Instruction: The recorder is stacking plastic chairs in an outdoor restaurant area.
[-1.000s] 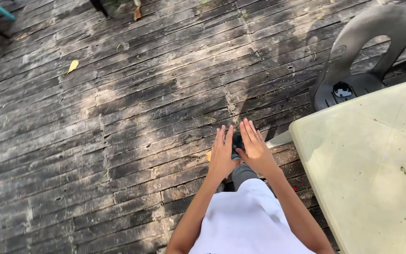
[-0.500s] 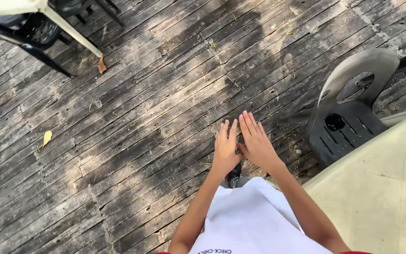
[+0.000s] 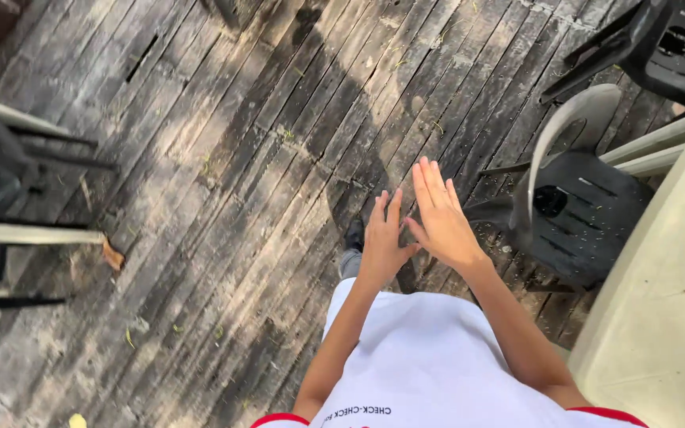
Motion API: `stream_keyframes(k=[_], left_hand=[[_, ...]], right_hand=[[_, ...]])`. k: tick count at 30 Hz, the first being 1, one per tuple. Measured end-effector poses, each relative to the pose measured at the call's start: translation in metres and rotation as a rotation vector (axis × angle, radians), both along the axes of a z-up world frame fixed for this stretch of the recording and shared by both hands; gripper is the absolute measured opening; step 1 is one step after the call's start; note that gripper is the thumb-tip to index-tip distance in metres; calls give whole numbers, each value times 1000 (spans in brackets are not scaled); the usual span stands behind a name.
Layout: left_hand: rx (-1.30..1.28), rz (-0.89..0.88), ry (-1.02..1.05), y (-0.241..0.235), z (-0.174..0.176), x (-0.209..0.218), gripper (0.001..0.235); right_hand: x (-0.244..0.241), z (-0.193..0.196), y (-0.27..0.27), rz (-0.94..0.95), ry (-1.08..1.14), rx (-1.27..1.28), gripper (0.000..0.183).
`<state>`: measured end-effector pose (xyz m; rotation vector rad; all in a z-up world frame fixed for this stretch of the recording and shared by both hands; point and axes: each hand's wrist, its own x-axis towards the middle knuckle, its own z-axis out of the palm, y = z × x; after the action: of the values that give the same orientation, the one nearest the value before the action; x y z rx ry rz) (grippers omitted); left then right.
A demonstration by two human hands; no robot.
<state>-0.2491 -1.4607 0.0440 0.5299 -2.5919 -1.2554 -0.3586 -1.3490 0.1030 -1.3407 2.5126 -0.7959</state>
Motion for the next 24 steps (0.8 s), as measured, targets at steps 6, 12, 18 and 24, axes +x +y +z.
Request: stream_keyframes(k=[6,12,18,24], left_hand=[[-39,-161,68,-110,9,-77,104],[76,-379,80,-147,31,-167,106],[83,-462,77,-157,-18,-284,104],[15,-515,142,-161,-10,-440,104]], right_hand=[[-46,6,-85,-197,-25,-10,95],[-113,18,-116,-366,-18,-1,94],[-218,-5,-125,-467,-37,33,95],[-368,-26,-125,-488,-78,64,98]])
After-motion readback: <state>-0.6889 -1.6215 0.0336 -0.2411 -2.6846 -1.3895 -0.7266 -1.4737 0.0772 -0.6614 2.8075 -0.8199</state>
